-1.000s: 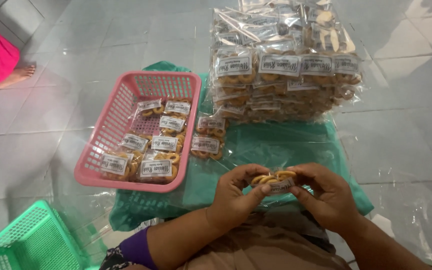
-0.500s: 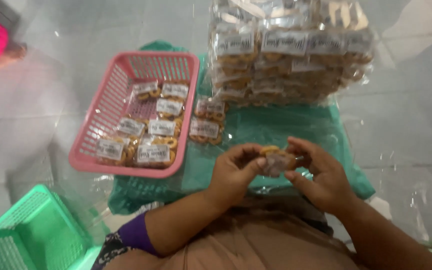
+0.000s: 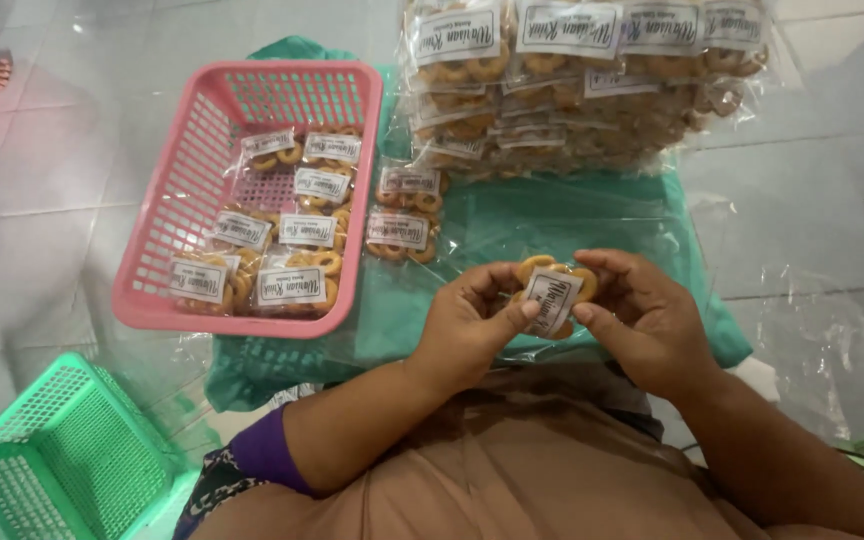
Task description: Manually packaging individually wrapped snack packets into larger plastic bags.
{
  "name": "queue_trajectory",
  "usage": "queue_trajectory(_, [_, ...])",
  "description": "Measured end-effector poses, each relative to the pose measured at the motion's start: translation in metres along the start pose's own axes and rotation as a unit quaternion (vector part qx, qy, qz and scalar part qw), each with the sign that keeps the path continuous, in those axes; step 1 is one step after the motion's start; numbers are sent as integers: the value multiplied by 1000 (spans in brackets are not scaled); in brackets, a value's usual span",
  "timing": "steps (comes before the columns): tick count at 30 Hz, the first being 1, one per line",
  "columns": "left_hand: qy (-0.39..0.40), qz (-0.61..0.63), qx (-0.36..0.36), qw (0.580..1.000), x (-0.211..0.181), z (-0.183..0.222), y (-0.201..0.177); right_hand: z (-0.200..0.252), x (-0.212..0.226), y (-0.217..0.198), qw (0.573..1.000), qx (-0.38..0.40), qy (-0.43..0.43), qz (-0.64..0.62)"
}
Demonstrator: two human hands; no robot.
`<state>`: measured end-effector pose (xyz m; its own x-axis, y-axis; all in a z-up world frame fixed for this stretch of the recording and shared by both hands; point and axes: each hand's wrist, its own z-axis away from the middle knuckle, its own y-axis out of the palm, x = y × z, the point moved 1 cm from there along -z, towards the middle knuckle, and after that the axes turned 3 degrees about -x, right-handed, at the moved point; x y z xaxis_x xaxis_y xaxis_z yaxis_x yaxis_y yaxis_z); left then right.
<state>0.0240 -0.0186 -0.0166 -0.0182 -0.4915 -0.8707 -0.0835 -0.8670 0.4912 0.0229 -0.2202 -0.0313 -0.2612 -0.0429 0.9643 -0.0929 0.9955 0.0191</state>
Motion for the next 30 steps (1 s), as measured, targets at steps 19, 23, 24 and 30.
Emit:
queue_trajectory(19, [0, -109, 147, 983, -5, 7, -10, -6, 36, 3, 991, 107, -1, 82])
queue_trajectory(23, [-25, -2, 160, 987, 9, 4, -16, -2, 33, -1, 998, 48, -1, 37])
queue_trajectory(24, [-24, 15, 153, 988, 13, 4, -18, -1, 32, -2, 999, 41, -5, 18])
queue_trajectory(30, [-4, -15, 152, 988, 1, 8, -11, -3, 33, -4, 998, 53, 17, 7])
